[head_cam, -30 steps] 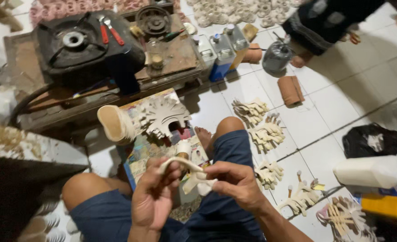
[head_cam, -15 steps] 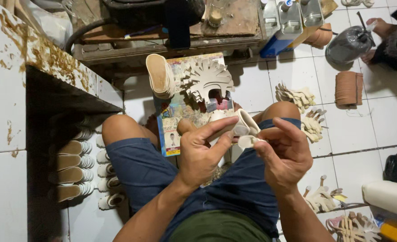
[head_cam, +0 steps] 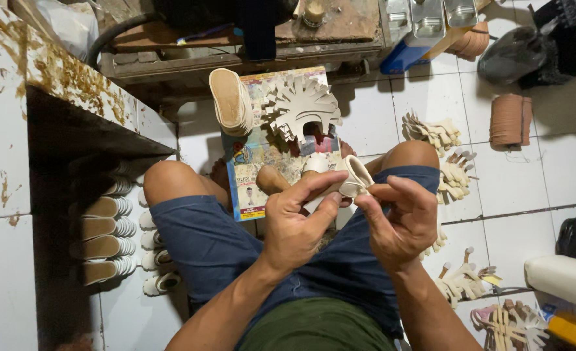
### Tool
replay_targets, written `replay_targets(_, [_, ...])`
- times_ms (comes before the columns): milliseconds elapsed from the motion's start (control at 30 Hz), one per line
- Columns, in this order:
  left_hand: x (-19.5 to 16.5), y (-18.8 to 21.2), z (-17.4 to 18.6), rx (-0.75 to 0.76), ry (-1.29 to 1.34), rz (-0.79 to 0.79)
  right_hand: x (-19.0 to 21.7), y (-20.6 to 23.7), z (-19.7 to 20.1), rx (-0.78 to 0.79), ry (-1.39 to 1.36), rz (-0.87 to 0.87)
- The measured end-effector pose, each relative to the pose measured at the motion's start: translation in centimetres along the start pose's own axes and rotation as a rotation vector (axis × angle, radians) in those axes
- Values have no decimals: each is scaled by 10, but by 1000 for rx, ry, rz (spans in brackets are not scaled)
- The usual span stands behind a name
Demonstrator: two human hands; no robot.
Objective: The person sits on the workshop floor and fits cut leather upper pieces over wooden shoe lasts, folding and pressing the strap pieces around the last by hand. They take additional lasts from a shelf, fit more uppers, and set finished lasts aside among other completed pieces.
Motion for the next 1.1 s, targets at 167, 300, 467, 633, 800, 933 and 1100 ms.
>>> replay_targets(167, [-3,-2,-1,47,-18,-11,-5,-5,-1,108,75,-14])
replay_targets(300, [-3,0,3,62,-63,34,-5,-6,-3,172,109,-3])
replay_targets(467, [16,4,11,37,80,168,-15,1,-6,203,69,-86])
replay_targets(633, [26,12,19,31,210,202,-16,7,-12,281,-77,-113])
replay_targets(800, [30,17,26,47,217,254,-22,7,-17,340,-168,-170])
replay_targets(933, [26,26,17,219,-137,136,-37,22,-27,501,-202,-305])
replay_targets(1100, [51,21,14,329,-634,-136,-90,58,8,375,83,-760])
Point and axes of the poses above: each hand's wrist, its own y-axis away from the middle knuckle, its own z-axis out of the back of the hand, x = y × z, the point moved 9 cm from there along -y, towards the middle knuckle, and after that the axes turned 15 degrees about y, right-handed, at the moved point
